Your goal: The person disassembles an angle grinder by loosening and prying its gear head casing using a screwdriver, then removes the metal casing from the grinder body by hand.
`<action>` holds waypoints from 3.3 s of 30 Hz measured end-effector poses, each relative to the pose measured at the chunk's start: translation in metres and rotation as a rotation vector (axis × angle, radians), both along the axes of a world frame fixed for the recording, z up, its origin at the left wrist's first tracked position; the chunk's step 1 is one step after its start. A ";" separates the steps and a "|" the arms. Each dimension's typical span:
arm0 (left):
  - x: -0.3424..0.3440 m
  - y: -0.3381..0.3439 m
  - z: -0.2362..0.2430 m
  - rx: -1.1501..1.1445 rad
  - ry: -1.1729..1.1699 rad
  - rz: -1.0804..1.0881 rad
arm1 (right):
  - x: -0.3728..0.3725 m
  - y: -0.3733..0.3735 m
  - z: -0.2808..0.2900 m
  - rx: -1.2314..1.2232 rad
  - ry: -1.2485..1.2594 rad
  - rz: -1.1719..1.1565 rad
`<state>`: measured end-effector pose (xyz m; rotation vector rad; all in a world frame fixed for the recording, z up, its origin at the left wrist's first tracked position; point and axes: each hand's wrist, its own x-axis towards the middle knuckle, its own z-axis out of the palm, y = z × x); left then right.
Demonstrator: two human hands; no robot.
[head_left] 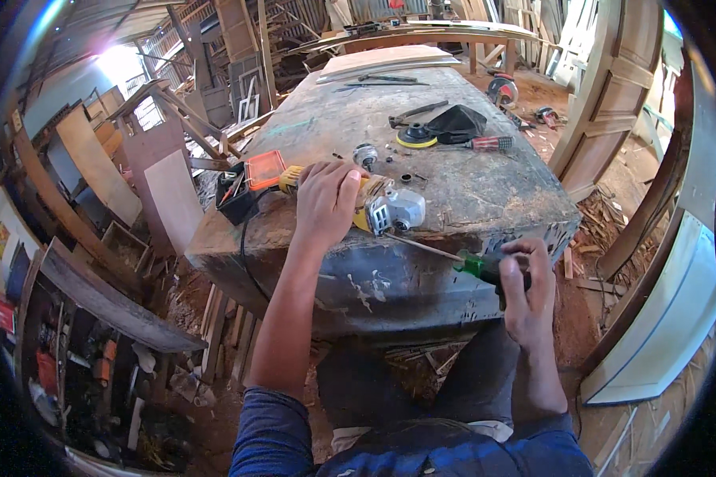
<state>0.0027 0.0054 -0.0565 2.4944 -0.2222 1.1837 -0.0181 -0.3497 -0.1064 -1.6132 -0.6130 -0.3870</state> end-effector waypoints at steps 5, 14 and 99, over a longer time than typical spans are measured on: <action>-0.002 0.001 0.001 0.015 0.025 0.021 | 0.003 -0.016 -0.002 -0.268 -0.538 0.047; 0.001 0.002 -0.002 0.004 0.004 0.020 | -0.010 -0.006 0.014 -0.053 0.179 0.069; -0.002 0.000 0.000 -0.003 0.000 0.030 | 0.010 -0.015 0.019 -0.011 0.264 0.169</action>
